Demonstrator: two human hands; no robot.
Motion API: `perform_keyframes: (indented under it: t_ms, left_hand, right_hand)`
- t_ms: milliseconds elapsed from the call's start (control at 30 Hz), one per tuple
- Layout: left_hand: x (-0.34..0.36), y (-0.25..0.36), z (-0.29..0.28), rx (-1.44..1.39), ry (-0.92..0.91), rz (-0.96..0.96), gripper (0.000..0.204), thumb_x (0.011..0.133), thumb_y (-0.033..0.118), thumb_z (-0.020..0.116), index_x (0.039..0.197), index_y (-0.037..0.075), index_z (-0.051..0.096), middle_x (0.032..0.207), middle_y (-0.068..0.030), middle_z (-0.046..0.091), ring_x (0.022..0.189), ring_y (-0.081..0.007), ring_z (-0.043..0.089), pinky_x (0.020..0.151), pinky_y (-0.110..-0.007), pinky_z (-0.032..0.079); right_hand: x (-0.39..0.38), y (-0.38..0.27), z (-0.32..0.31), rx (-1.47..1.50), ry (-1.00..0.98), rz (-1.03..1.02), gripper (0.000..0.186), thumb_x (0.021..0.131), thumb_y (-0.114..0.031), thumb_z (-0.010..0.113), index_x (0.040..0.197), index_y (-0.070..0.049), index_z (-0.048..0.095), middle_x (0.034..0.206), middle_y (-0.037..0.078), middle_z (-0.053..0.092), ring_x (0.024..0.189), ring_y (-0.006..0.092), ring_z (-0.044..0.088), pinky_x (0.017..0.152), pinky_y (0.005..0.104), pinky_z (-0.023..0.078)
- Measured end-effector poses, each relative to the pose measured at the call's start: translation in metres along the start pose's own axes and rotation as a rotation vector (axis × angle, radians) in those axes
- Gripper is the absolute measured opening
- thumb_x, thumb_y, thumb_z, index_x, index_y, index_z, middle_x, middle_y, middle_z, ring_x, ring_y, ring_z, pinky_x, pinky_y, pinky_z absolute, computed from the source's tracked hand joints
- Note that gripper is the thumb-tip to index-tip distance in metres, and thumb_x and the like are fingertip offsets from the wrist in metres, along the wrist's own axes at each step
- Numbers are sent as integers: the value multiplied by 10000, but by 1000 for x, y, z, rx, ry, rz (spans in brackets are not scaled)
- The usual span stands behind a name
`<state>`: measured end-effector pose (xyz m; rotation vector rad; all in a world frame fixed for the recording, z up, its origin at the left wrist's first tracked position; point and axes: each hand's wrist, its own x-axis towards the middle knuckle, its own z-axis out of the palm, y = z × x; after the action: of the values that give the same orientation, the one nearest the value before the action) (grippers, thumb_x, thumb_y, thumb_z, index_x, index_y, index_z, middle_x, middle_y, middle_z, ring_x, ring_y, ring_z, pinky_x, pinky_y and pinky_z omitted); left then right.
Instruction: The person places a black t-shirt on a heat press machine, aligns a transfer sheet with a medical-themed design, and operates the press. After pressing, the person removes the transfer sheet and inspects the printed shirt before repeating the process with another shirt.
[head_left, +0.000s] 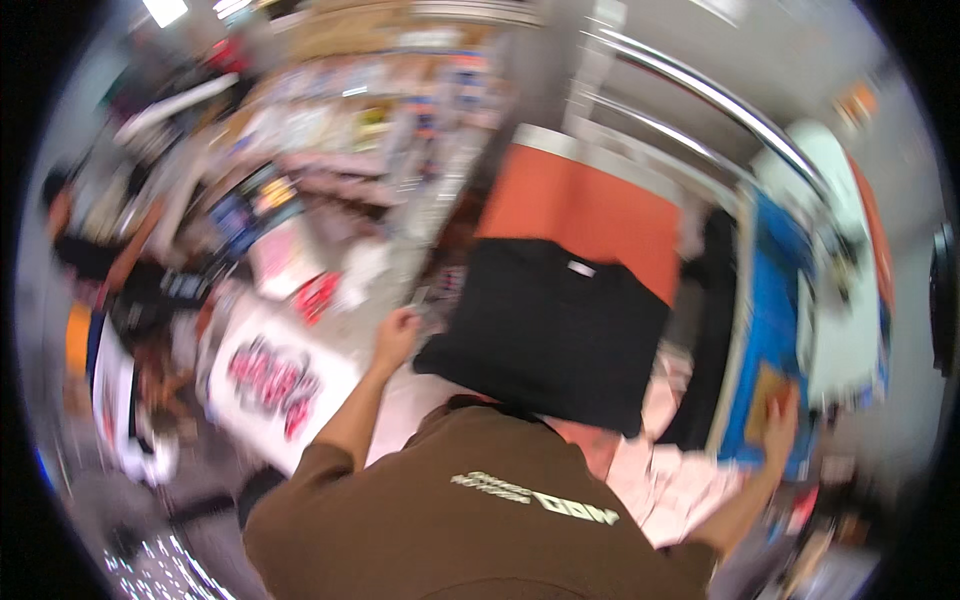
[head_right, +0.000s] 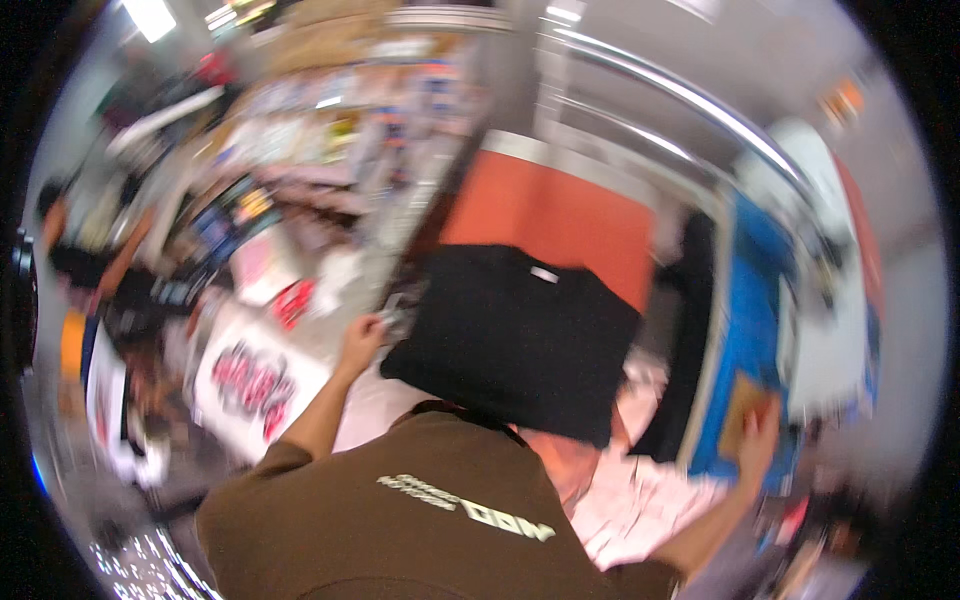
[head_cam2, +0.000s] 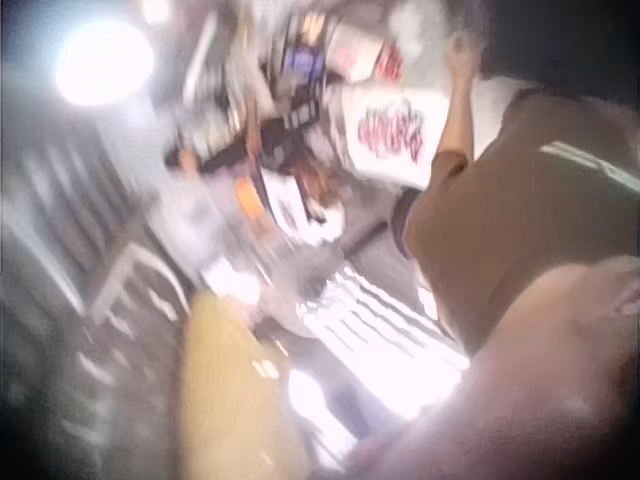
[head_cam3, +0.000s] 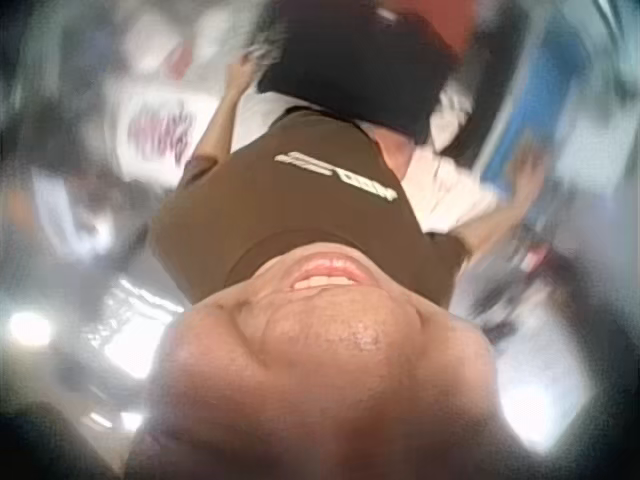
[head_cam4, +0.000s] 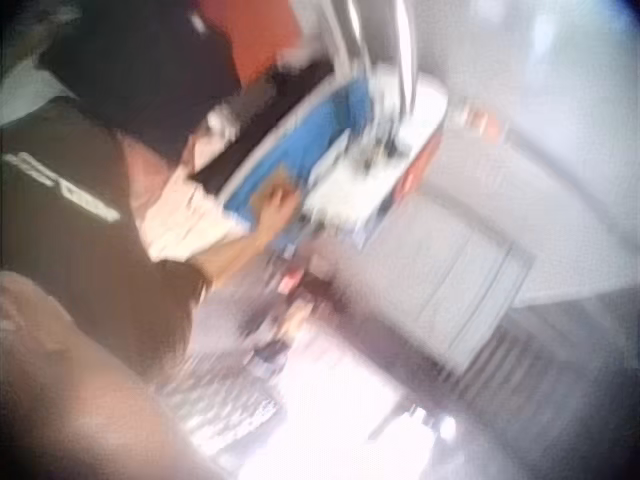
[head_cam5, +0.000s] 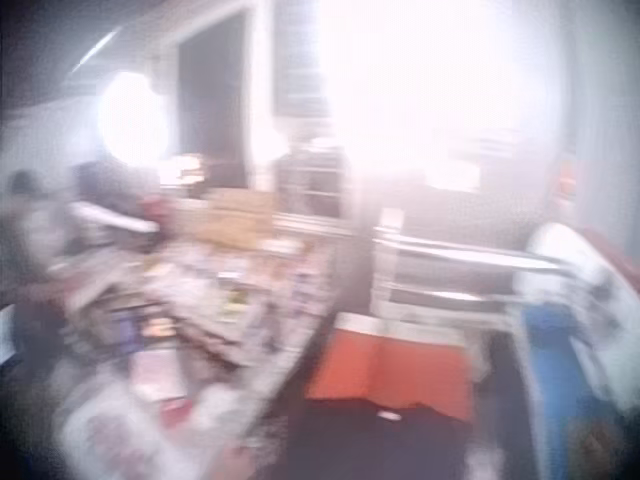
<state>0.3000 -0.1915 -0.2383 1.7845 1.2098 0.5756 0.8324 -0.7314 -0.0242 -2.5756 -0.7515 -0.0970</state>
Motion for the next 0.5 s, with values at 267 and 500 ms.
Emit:
perform_keyframes:
  t_ms: [267,500]
  left_hand:
    - [-27,72,-11,29,191,44,149,874,152,606,950,32,651,856,-151,681,787,-293,671,720,-394,526]
    - [-16,212,12,-49,-71,500,181,888,168,622,989,22,654,1012,-149,656,963,-318,635,838,-397,506]
  right_hand:
    - [-19,-62,-51,-157,513,6,513,798,-533,728,970,-49,739,948,177,722,853,314,690,799,539,516]
    - [-36,-219,9,361,208,268,505,812,-392,788,1108,1,671,1021,207,688,886,270,658,816,456,541]
